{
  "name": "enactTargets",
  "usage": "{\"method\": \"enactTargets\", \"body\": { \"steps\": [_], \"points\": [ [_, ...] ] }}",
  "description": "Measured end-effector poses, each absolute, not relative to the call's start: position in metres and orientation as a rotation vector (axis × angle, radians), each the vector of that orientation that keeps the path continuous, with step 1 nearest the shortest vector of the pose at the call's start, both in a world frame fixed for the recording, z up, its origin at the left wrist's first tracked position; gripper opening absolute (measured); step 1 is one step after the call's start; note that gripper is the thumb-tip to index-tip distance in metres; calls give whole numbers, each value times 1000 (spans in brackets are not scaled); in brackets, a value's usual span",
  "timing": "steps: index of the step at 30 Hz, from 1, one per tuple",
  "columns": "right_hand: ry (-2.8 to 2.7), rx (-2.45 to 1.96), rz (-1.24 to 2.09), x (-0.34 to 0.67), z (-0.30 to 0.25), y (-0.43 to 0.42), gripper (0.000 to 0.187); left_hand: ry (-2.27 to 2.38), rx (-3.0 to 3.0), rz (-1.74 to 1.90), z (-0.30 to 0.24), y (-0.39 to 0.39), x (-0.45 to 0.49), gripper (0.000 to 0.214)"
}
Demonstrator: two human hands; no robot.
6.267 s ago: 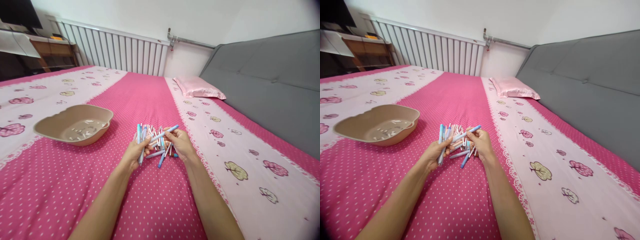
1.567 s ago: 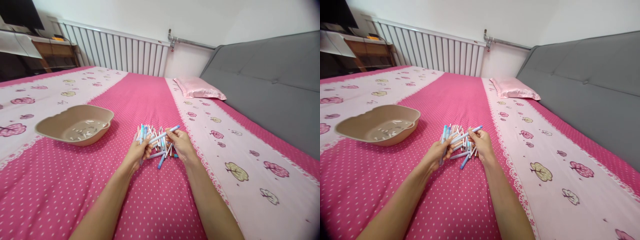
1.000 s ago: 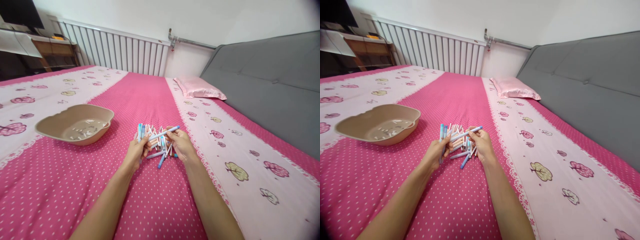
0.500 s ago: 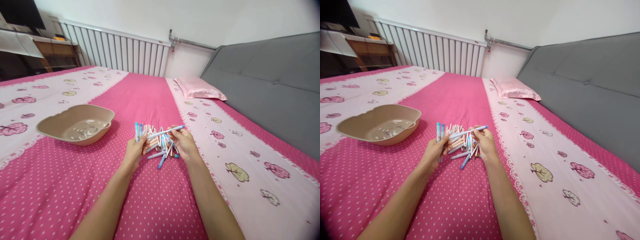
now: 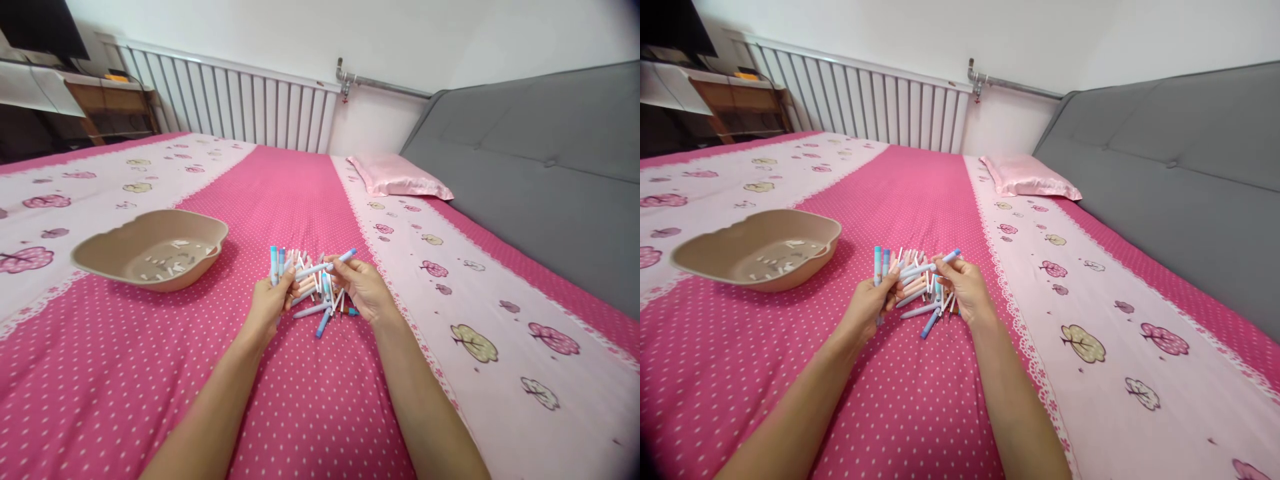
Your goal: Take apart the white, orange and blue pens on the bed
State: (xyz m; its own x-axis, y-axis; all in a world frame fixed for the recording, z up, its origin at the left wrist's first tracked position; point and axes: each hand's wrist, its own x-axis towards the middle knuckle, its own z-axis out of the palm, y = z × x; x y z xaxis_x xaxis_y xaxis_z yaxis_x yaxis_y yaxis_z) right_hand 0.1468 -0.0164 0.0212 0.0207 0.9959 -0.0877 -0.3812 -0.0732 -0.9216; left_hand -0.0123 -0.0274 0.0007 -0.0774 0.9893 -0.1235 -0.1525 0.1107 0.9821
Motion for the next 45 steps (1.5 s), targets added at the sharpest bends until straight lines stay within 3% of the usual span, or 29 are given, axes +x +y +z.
{"method": "enactTargets", "body": {
  "steps": [7,10,14,18,23,27,33,37,45],
  "points": [
    [-592,-1080,944,186,7,3,27,1399,967,1504,-6,-15,-27,25],
    [-622,-1167,994,192,-3,8,27,1509,986,1580,-19,-6,-36,25],
    [-835,-1270,1190,179,-12,9,28,1623,1188,1423,-31,-1,-43,30],
    [-976,-1334,1055,176,-18,10,27,1695,1356,1345,-25,-5,-41,36],
    [-1203,-1460,835,184,-21,11,26,1385,1244,1272,-8,-16,-29,41],
    [-1246,-1397,665,174,-8,2,34,1104,1276,1057,1,-26,-18,29],
    [-1539,-1174,1105,135,12,-25,26,908,1266,916,5,-38,-10,19],
    [-1400,-1130,1291,128,14,-31,27,846,1214,912,5,-39,-10,22],
    [-964,-1171,1090,137,19,-21,32,1010,1105,1066,1,-32,-9,41]
  ]
}}
